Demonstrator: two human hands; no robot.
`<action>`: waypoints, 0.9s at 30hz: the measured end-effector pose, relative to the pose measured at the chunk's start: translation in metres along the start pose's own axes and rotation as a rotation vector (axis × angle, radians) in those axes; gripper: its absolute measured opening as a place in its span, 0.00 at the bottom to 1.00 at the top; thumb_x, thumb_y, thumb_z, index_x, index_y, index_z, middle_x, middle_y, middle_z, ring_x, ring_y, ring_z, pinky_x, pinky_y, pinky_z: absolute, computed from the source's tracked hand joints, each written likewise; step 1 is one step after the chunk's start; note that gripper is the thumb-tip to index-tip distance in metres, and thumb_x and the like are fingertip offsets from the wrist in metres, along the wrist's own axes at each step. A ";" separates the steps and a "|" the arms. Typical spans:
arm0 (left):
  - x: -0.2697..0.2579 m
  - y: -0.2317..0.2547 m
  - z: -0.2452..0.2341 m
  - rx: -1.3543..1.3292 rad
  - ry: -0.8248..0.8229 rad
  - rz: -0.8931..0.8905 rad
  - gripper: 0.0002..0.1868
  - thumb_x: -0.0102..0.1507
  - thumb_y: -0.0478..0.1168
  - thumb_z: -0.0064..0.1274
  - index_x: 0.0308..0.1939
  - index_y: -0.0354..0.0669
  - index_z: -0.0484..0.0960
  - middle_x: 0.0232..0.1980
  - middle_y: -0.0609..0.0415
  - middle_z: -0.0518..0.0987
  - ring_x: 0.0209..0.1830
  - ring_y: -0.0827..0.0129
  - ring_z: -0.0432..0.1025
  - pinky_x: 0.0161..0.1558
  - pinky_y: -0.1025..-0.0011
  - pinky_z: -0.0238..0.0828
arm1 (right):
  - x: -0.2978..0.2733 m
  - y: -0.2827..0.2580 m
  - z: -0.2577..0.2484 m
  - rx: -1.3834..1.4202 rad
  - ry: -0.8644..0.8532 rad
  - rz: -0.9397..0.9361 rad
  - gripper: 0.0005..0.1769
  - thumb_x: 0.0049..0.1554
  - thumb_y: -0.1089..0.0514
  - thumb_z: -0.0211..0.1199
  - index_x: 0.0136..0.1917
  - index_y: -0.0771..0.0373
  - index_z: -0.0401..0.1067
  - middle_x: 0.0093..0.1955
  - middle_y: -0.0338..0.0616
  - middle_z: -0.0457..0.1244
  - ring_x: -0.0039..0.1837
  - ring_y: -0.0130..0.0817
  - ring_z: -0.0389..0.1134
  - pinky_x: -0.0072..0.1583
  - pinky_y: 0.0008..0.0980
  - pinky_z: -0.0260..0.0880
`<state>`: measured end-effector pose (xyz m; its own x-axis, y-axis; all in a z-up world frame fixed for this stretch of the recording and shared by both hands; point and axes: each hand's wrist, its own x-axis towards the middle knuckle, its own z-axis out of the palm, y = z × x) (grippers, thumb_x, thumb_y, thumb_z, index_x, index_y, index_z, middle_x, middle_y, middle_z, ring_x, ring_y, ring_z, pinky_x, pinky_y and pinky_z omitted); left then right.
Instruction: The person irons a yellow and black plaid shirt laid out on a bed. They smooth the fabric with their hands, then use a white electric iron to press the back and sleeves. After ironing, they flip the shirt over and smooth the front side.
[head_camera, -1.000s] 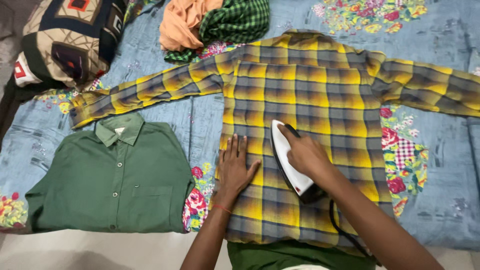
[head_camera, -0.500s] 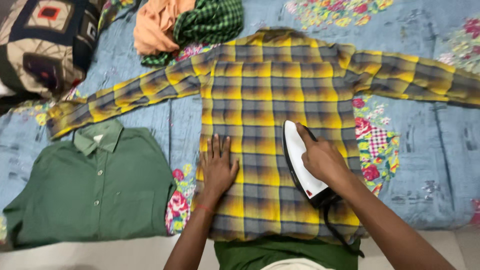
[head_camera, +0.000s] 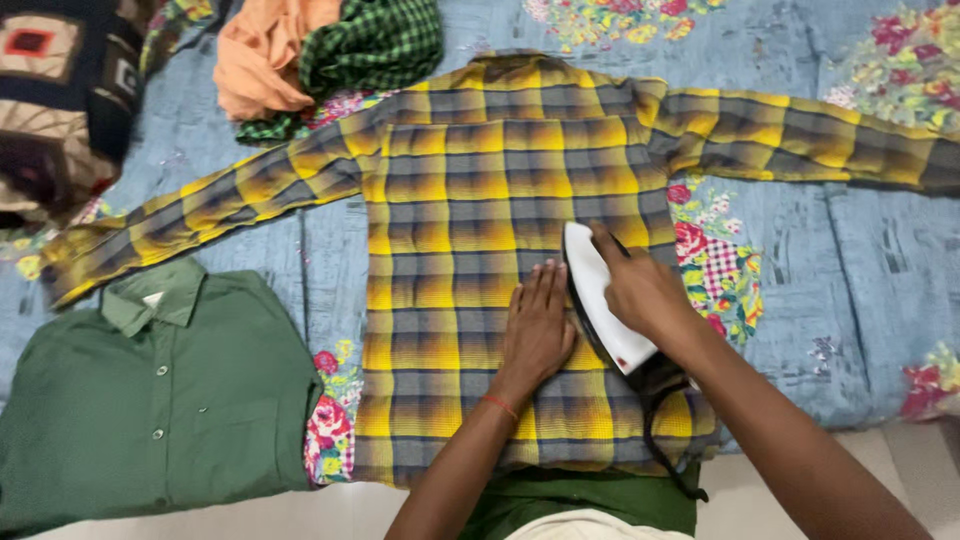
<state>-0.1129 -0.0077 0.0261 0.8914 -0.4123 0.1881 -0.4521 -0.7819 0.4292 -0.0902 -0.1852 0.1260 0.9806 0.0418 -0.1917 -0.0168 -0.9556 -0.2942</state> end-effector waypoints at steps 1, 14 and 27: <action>0.000 0.001 0.000 -0.004 -0.013 -0.008 0.42 0.62 0.47 0.49 0.79 0.39 0.56 0.81 0.41 0.57 0.82 0.50 0.51 0.76 0.48 0.44 | -0.014 0.009 0.000 0.011 -0.015 0.032 0.49 0.51 0.60 0.57 0.83 0.46 0.46 0.56 0.74 0.63 0.53 0.72 0.68 0.57 0.60 0.69; 0.002 0.004 0.004 0.116 -0.024 0.011 0.41 0.65 0.60 0.46 0.77 0.44 0.60 0.80 0.40 0.56 0.81 0.48 0.49 0.75 0.46 0.42 | 0.001 0.065 -0.021 -0.001 0.083 0.071 0.46 0.52 0.61 0.57 0.83 0.52 0.49 0.46 0.75 0.67 0.49 0.72 0.69 0.56 0.62 0.69; 0.007 0.012 -0.003 0.068 -0.049 -0.031 0.41 0.61 0.56 0.49 0.76 0.45 0.61 0.80 0.39 0.56 0.81 0.47 0.49 0.74 0.43 0.42 | -0.044 0.059 -0.014 0.165 0.018 0.009 0.47 0.50 0.62 0.59 0.81 0.52 0.48 0.50 0.67 0.68 0.53 0.65 0.70 0.57 0.57 0.70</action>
<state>-0.1119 -0.0181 0.0351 0.9031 -0.4088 0.1317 -0.4272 -0.8239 0.3724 -0.1318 -0.2477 0.1304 0.9835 0.0269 -0.1789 -0.0560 -0.8951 -0.4423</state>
